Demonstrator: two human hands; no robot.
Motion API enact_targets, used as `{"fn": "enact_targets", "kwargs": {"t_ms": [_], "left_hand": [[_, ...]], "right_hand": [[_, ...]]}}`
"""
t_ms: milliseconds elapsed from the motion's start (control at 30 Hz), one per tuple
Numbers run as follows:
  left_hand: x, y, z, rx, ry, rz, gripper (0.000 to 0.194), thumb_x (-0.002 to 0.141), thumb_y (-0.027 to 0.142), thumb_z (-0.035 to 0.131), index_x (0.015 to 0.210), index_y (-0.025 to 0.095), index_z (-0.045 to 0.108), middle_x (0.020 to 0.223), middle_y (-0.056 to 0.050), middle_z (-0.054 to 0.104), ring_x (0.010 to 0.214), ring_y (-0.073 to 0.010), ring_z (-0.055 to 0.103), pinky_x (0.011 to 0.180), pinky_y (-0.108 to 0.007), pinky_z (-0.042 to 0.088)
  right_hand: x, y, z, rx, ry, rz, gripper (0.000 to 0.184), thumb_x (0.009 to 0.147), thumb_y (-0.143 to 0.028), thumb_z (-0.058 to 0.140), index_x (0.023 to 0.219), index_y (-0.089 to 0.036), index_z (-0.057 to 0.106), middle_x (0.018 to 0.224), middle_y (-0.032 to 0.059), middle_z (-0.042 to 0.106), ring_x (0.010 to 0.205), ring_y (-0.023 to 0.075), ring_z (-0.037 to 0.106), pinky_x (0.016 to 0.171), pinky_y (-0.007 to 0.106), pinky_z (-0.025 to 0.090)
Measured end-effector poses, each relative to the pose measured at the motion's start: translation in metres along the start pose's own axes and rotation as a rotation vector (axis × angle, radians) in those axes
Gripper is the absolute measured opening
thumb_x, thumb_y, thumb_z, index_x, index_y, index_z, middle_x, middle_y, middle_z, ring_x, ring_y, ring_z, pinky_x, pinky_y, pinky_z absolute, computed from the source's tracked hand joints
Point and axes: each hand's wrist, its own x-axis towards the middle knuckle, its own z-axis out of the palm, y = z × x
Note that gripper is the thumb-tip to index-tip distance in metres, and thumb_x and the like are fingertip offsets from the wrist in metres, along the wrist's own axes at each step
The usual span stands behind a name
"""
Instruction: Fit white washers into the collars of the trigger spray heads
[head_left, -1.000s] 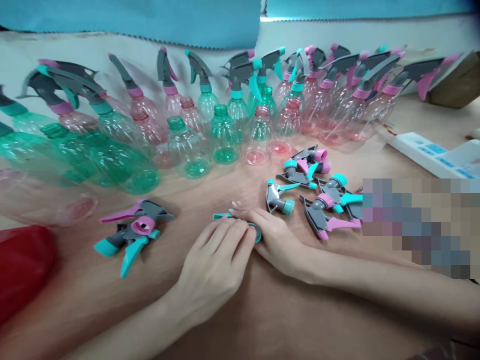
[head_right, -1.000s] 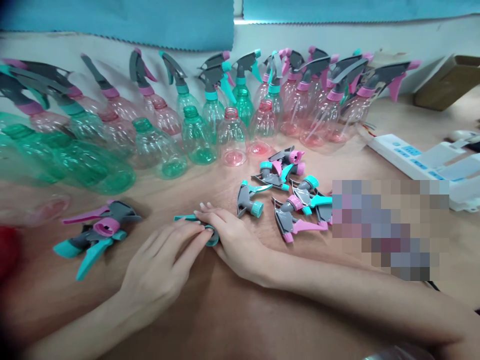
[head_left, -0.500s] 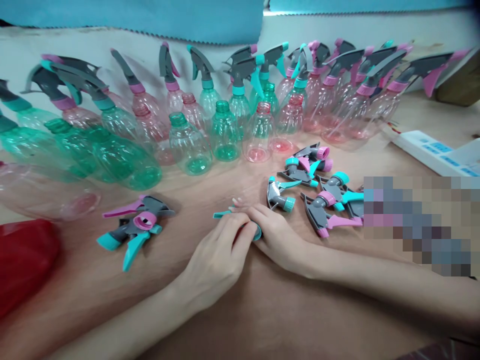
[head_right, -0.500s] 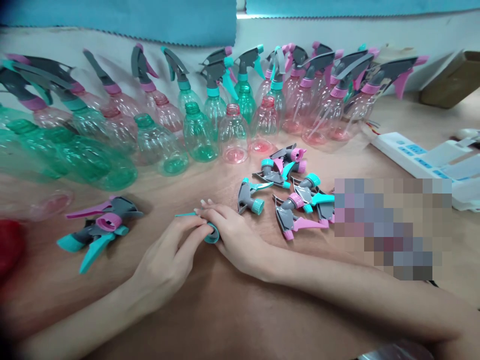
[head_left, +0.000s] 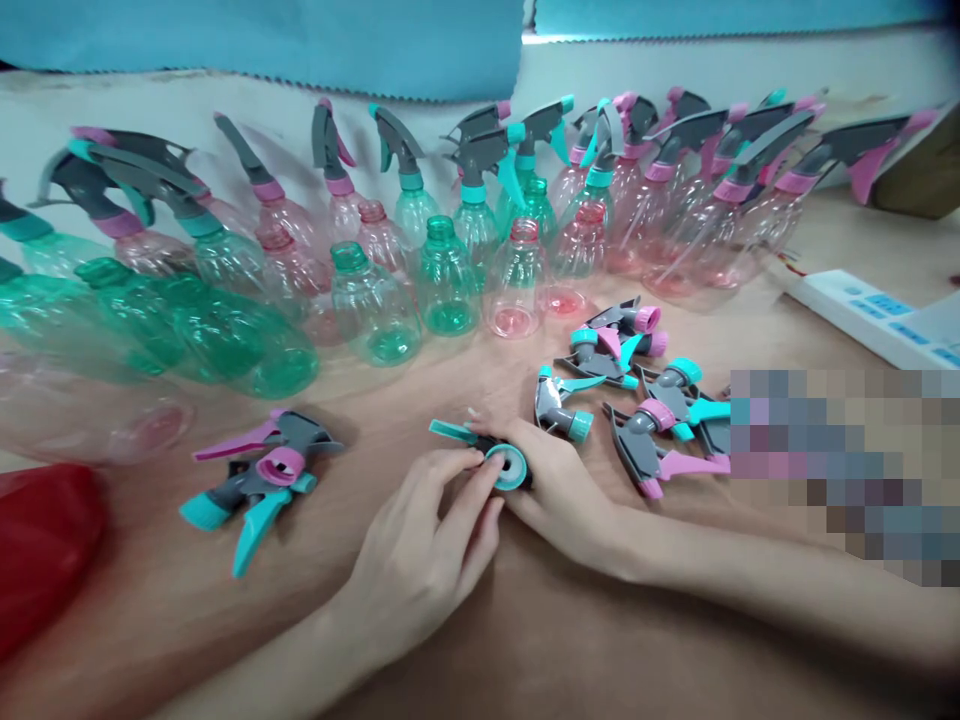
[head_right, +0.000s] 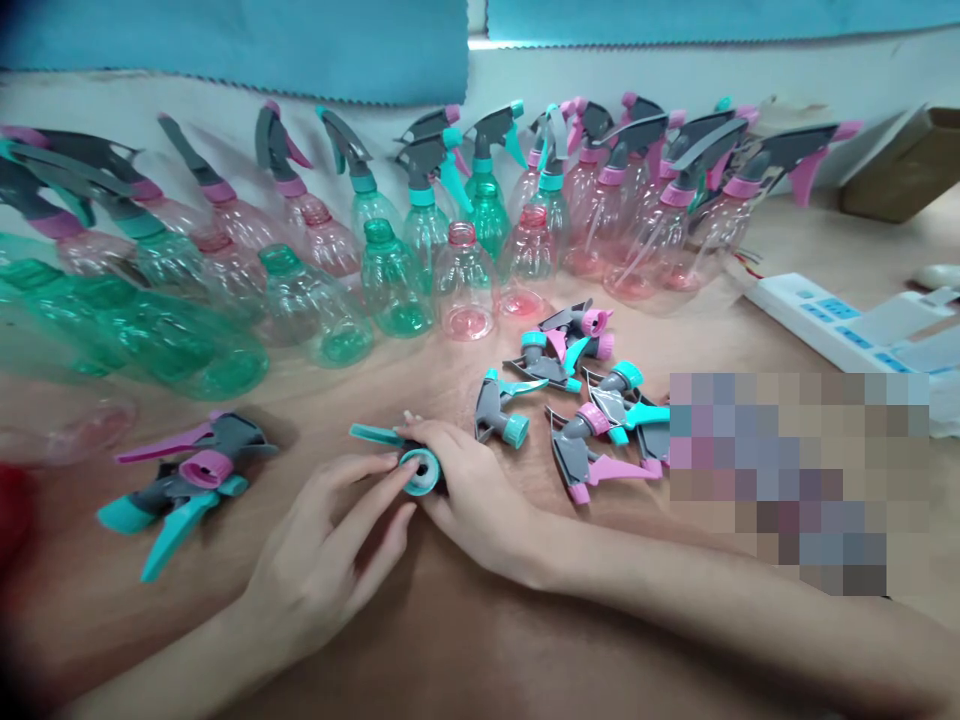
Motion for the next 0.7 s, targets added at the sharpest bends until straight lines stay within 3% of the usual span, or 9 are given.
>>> {"fn": "enact_targets", "kwargs": {"t_ms": [133,300,533,700], "left_hand": [[0.001,0.009,-0.003,0.155,-0.015,-0.019,0.029,0.084,0.010,0.059,0.112,0.005,0.061,0.101,-0.014,0.062,0.090,-0.0251,0.059,0.073,-0.035,0.051],[-0.001,0.017,-0.006,0.248,-0.051,-0.068,0.032,0.083,0.014,0.062,0.113,0.005,0.061,0.098,-0.013,0.063,0.086,-0.0247,0.058,0.070,-0.034,0.047],[-0.002,0.023,-0.004,0.162,-0.077,-0.146,0.031,0.085,0.015,0.056,0.114,0.002,0.058,0.104,-0.016,0.061,0.093,-0.0280,0.055,0.078,-0.040,0.043],[-0.002,0.023,0.000,0.181,-0.085,-0.122,0.028,0.087,0.010,0.052,0.113,0.003,0.057,0.104,-0.015,0.061,0.095,-0.0271,0.054,0.080,-0.039,0.042]], "right_hand": [[-0.001,-0.002,0.000,0.006,0.027,-0.033,0.046,0.082,-0.002,0.048,0.126,-0.017,0.050,0.126,0.0123,0.061,0.125,0.0204,0.053,0.103,0.041,0.048],[-0.002,-0.004,-0.003,-0.030,0.026,0.001,0.039,0.087,-0.006,0.049,0.124,-0.017,0.054,0.129,0.0133,0.058,0.123,0.0200,0.054,0.101,0.040,0.049],[-0.002,-0.005,-0.004,-0.053,0.035,-0.045,0.034,0.089,-0.008,0.051,0.122,-0.016,0.057,0.125,0.0127,0.061,0.121,0.0207,0.055,0.102,0.042,0.049],[-0.002,-0.003,-0.003,-0.059,0.054,-0.092,0.038,0.089,-0.006,0.051,0.125,-0.016,0.054,0.125,0.0111,0.063,0.123,0.0214,0.054,0.103,0.043,0.048]]}}
